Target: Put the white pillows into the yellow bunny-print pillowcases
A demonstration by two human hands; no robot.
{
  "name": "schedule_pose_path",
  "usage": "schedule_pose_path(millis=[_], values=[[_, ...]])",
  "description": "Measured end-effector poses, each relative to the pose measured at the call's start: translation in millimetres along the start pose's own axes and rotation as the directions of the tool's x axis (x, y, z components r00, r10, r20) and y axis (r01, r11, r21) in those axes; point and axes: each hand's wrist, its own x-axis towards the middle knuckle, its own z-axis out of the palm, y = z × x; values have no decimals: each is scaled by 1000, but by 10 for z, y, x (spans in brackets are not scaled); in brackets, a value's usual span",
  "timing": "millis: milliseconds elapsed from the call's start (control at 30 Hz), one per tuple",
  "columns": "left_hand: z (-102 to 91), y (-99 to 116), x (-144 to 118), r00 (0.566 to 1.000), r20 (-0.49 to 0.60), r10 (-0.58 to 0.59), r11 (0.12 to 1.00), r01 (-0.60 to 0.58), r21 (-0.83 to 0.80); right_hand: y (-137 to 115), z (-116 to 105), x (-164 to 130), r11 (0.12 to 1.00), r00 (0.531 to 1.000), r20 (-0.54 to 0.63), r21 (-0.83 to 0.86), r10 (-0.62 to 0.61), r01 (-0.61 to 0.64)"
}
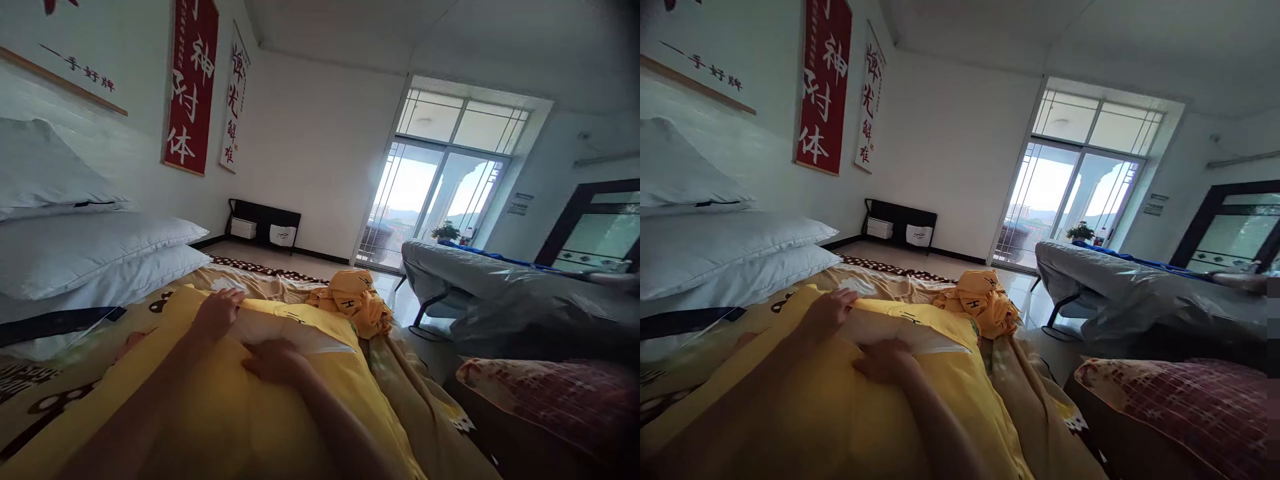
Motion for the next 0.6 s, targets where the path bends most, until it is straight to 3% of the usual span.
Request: schedule_pose_path(millis=[133, 233, 333, 433, 500, 600], values=[[-293, -1, -171, 989, 21, 143, 988, -144, 48, 16, -36, -14, 999, 1000, 10, 52, -13, 13], [-160, -47, -298, 947, 189, 261, 965, -258, -40, 46, -39, -128, 991, 995, -91, 121, -42, 52], [164, -136, -347, 904, 338, 262, 960, -208, -189, 100, 2, -284, 977, 967, -254, 194, -32, 83], [358, -234, -319, 897, 372, 238, 948, -132, -288, 237, 23, -478, 958, 936, -351, 260, -26, 124], [333, -298, -302, 901, 367, 231, 929, -91, -360, 393, -5, -645, 941, 918, -396, 301, -21, 152], [115, -350, -329, 915, 352, 198, 898, -25, -439, 710, -90, -945, 912, 904, -427, 379, 21, 158]])
